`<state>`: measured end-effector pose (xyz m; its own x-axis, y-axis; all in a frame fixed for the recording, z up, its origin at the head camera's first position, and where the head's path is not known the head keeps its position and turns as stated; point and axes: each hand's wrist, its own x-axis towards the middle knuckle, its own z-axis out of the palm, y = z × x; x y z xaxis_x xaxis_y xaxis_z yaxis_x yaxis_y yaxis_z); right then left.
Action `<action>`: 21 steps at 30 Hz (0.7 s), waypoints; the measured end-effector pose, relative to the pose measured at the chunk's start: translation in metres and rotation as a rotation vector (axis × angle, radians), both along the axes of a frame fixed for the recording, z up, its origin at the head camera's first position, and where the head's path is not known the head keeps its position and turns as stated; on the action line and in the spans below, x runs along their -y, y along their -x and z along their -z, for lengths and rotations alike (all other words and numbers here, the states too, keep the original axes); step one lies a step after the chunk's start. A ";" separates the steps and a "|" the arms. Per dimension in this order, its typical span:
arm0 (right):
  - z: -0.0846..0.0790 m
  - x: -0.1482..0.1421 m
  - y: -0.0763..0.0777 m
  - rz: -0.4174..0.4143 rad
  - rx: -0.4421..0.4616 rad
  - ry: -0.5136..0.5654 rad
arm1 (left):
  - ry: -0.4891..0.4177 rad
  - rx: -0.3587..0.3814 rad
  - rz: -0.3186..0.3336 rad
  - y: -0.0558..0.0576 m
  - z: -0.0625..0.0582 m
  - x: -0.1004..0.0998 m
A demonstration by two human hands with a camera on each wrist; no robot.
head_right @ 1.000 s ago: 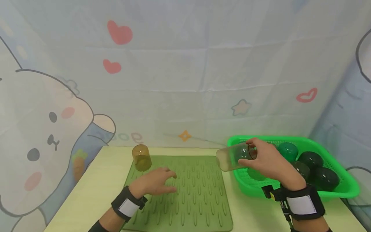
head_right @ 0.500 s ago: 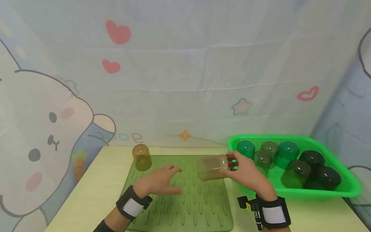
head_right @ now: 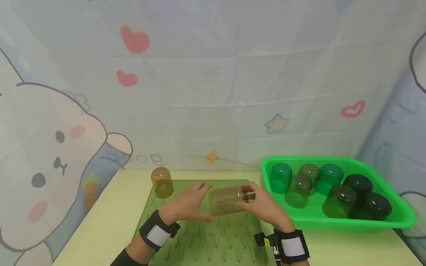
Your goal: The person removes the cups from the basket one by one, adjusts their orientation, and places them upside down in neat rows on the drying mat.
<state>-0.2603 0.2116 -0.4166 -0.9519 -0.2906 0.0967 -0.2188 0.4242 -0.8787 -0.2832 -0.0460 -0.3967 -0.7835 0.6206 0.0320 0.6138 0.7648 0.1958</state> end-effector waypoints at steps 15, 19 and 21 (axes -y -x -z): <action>0.020 0.018 0.006 -0.089 0.077 0.140 | 0.071 -0.101 0.066 0.009 0.006 -0.026; 0.018 0.019 0.005 -0.098 0.086 0.149 | 0.085 -0.113 0.080 0.009 0.004 -0.027; 0.017 0.020 0.006 -0.096 0.086 0.138 | 0.083 -0.110 0.081 0.009 0.003 -0.028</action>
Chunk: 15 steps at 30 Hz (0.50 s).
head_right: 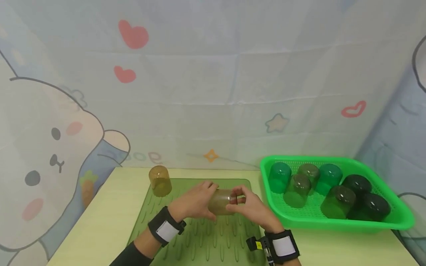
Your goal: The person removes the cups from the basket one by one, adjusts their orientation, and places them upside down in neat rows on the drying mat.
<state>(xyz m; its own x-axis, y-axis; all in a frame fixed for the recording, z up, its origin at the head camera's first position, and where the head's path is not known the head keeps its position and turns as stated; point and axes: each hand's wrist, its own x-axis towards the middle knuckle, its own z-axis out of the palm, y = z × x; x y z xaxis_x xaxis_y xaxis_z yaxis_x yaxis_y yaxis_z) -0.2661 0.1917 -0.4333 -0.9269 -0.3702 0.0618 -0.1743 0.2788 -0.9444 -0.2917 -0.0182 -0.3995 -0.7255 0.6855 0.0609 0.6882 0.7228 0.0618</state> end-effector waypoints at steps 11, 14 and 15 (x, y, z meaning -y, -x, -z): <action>-0.001 0.002 0.000 -0.009 0.000 0.001 | 0.044 -0.040 0.017 0.000 0.000 -0.002; -0.001 0.002 -0.002 -0.015 0.002 0.011 | 0.046 -0.049 0.030 -0.002 0.001 -0.002; -0.001 0.002 -0.002 -0.020 0.001 0.014 | 0.040 -0.047 0.032 -0.002 0.001 -0.002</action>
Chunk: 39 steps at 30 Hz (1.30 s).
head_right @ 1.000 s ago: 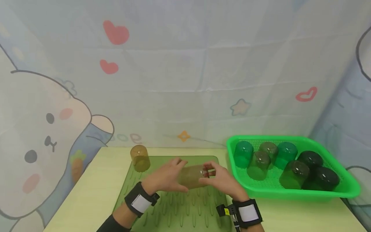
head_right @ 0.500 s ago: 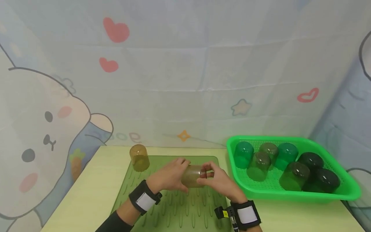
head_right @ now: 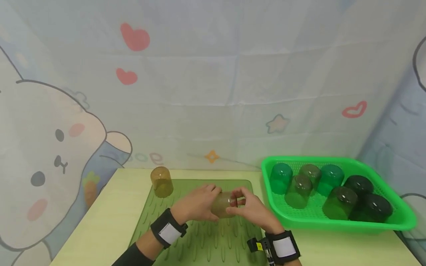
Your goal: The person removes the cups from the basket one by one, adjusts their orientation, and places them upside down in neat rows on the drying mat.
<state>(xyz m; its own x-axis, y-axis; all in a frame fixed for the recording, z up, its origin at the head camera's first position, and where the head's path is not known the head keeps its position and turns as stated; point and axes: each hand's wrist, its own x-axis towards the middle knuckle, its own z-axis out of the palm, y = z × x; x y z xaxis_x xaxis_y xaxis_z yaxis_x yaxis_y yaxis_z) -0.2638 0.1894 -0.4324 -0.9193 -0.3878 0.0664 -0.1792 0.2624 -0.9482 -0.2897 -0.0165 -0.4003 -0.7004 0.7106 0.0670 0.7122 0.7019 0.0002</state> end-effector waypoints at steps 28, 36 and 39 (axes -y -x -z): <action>0.005 -0.001 0.005 0.117 -0.056 -0.163 | -0.711 0.383 -0.170 0.053 0.041 0.032; 0.002 -0.001 0.003 0.130 -0.064 -0.199 | -0.881 0.428 -0.274 0.076 0.057 0.041; 0.002 -0.001 0.002 0.125 -0.055 -0.206 | -0.927 0.431 -0.305 0.083 0.064 0.043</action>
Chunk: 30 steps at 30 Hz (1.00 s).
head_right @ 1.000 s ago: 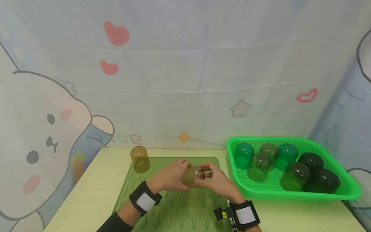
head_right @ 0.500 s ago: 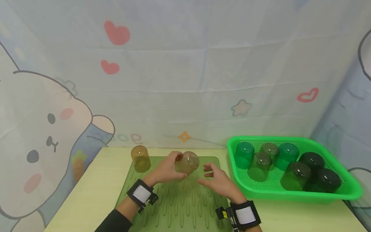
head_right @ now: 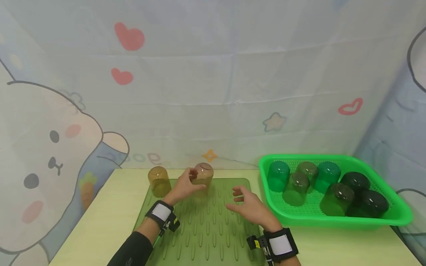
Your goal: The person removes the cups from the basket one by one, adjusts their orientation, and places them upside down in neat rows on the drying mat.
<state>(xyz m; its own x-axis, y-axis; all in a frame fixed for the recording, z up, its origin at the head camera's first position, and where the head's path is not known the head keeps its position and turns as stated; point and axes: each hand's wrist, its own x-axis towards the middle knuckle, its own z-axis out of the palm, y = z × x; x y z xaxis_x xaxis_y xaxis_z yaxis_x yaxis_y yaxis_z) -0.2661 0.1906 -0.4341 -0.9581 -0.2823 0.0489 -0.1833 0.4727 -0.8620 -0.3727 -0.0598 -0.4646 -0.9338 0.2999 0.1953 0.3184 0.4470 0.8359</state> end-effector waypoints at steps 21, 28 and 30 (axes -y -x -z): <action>0.003 0.000 0.003 -0.020 -0.017 -0.014 | -0.070 0.006 -0.070 0.017 0.023 0.002; 0.003 -0.005 0.003 -0.012 -0.009 -0.019 | -0.075 0.008 -0.086 0.019 0.026 0.002; 0.002 -0.006 0.003 -0.012 -0.005 -0.022 | -0.071 0.010 -0.090 0.019 0.028 0.002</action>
